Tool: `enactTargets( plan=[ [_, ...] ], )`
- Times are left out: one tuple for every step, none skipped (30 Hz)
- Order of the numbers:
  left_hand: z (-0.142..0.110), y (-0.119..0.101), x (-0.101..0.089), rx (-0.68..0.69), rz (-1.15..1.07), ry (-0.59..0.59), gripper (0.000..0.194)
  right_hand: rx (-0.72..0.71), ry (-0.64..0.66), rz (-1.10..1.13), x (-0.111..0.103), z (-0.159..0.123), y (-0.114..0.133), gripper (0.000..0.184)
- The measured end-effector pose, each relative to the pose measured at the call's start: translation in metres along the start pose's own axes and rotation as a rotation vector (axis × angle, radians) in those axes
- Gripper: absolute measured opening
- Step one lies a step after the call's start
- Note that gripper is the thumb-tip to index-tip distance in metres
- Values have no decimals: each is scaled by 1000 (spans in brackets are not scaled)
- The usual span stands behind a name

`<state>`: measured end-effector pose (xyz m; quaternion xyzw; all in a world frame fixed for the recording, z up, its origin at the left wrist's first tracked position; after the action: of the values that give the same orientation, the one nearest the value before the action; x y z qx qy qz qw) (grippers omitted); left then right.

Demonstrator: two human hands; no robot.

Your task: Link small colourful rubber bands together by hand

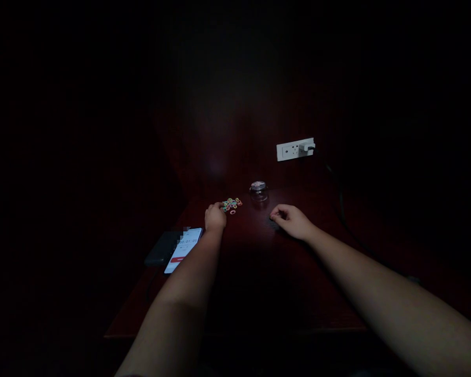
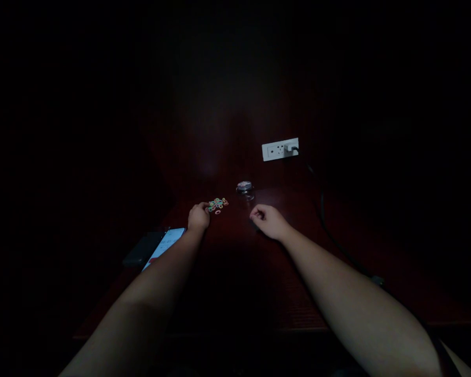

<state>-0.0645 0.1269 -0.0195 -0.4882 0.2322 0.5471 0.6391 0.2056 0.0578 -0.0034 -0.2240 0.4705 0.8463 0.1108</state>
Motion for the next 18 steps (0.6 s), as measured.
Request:
enactTargets(
  plan=[
    [0,1,-1,4,-7,-12,31,1,-2,3,0,0,0,19],
    [-1,1,-3,7,-13,-25,31,2,-6,6,0,0,0,19],
    [-2,1,-5,9,-19,-44,31,2,-11,9,0,1,-1,20],
    [-4,1,-7,7,-25,-72,31,2,-16,14,0,1,-1,20],
    [-6,2,-10,0,-31,-102,31,2,-20,19,0,1,-1,20],
    [-8,2,-12,-12,-35,-124,32,2,-20,23,0,2,-2,20],
    [-11,3,-14,-28,-33,-132,32,3,-19,24,0,2,-2,20],
    [-13,4,-15,-44,-27,-122,33,3,-18,25,1,2,-2,20],
    [-16,5,-16,-51,-17,-93,35,0,-15,25,1,2,-1,20],
    [-18,6,-16,-46,-7,-52,38,-5,-13,25,1,2,-1,20],
    [-20,6,-15,-30,-1,-12,40,-12,-10,24,1,2,0,20],
    [-22,7,-14,-9,0,20,42,-18,-9,23,1,2,0,19],
    [-23,7,-14,12,-3,42,44,-21,-7,22,1,2,1,19],
    [-24,7,-13,27,-11,56,45,-21,-7,21,1,1,1,19],
    [-24,8,-13,34,-20,61,44,-19,-6,19,1,1,1,20],
    [-25,8,-14,35,-31,60,44,-18,-4,17,1,1,2,20],
    [-25,9,-15,32,-44,55,42,-18,-1,15,1,1,2,20],
    [-25,10,-16,27,-58,46,40,-19,1,12,1,1,2,20]
  ],
)
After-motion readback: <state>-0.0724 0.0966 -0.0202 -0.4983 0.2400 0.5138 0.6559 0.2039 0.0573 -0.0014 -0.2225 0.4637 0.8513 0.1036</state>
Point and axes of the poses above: each hand's wrist, its own z-axis towards the middle knuckle, its own x-axis out of the palm, y = z × x, the point moved 2 cm from there along z, towards the middle knuckle, and after that the axes turned 2 degrees about z, right-handed, at the moved point
